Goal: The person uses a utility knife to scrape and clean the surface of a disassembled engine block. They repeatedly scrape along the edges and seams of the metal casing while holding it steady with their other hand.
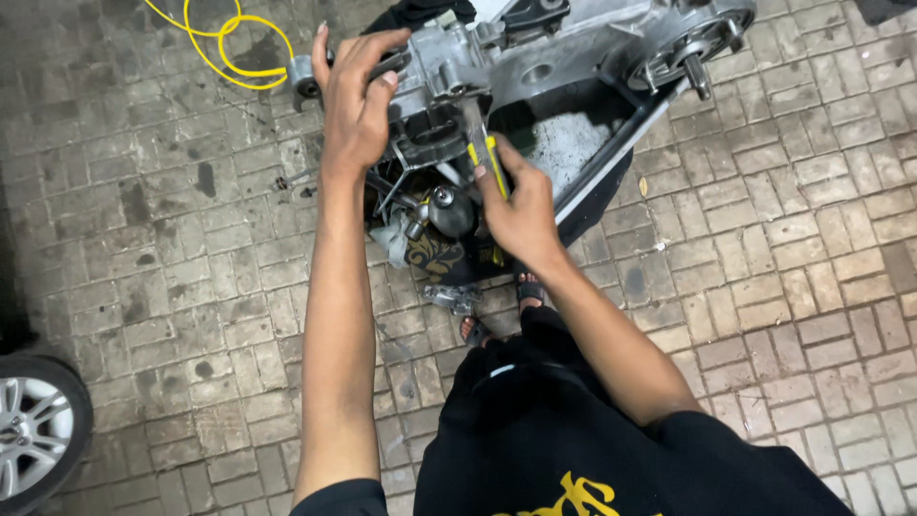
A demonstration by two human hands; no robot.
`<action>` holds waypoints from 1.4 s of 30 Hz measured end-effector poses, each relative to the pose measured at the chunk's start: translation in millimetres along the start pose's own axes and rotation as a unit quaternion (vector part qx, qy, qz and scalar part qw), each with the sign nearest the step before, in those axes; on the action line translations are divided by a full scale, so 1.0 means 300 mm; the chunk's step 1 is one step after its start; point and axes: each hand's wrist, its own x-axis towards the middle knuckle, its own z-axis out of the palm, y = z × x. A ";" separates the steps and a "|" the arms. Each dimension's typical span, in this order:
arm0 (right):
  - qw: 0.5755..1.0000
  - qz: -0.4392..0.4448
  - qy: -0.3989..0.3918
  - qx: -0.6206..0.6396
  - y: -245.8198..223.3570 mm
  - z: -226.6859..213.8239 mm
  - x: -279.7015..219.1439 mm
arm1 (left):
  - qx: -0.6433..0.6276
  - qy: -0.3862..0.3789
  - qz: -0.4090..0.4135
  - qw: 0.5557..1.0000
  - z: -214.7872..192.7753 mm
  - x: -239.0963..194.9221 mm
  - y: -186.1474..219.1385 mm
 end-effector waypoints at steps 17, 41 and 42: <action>0.983 0.106 -0.077 -0.126 -0.106 -0.076 0.075 | 0.004 0.000 -0.007 1.000 -0.001 0.004 0.016; 0.985 0.086 -0.143 0.037 -0.123 -0.162 0.074 | 0.087 -0.002 0.050 0.995 0.017 0.001 -0.008; 0.993 0.049 -0.112 0.003 -0.091 -0.162 0.073 | 0.104 0.000 0.049 0.993 0.015 0.001 -0.011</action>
